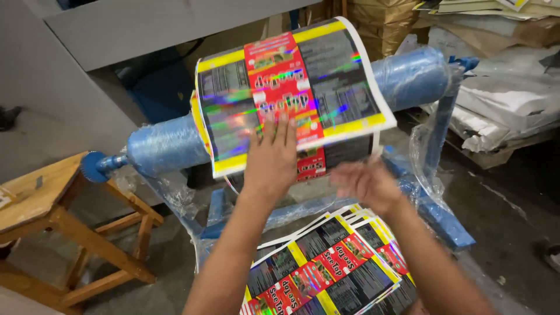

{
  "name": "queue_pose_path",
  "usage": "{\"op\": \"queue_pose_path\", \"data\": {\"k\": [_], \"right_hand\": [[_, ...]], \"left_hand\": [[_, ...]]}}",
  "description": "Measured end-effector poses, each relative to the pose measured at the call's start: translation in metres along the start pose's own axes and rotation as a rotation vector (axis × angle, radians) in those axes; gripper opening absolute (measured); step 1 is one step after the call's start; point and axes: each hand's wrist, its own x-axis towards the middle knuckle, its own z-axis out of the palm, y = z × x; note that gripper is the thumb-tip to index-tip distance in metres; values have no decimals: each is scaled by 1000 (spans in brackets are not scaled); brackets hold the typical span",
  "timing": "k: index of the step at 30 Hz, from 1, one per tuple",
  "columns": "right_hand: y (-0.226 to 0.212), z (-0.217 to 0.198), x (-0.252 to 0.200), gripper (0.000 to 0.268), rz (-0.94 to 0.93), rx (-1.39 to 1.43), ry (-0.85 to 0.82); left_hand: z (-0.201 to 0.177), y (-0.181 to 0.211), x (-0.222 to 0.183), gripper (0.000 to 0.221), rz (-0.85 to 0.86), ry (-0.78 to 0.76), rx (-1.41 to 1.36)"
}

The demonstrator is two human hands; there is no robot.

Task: Sorting and checking printed label sheets from a roll on an unrolling stand.

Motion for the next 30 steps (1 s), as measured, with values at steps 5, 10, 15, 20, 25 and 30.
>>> {"op": "queue_pose_path", "data": {"k": [5,10,15,20,25,30], "right_hand": [[-136,29,-13,95,-198,330,-256],[-133,5,4,53,-222,-1,-171],[-104,11,-4,42,-140,-128,58],[-49,-3,-1,32,-187,-66,91],[-9,-13,-27,31,-252,-391,129],[-17,-5,-110,41,-192,-259,-36]], "left_hand": [[-21,33,-54,55,109,-92,46],[-59,32,-30,73,198,-340,-39],[-37,-42,70,69,148,-143,-50],[-6,-87,164,68,-41,-148,-114],[-1,-77,191,65,-203,-365,-190],[-17,-72,188,60,-257,-533,-192]]}}
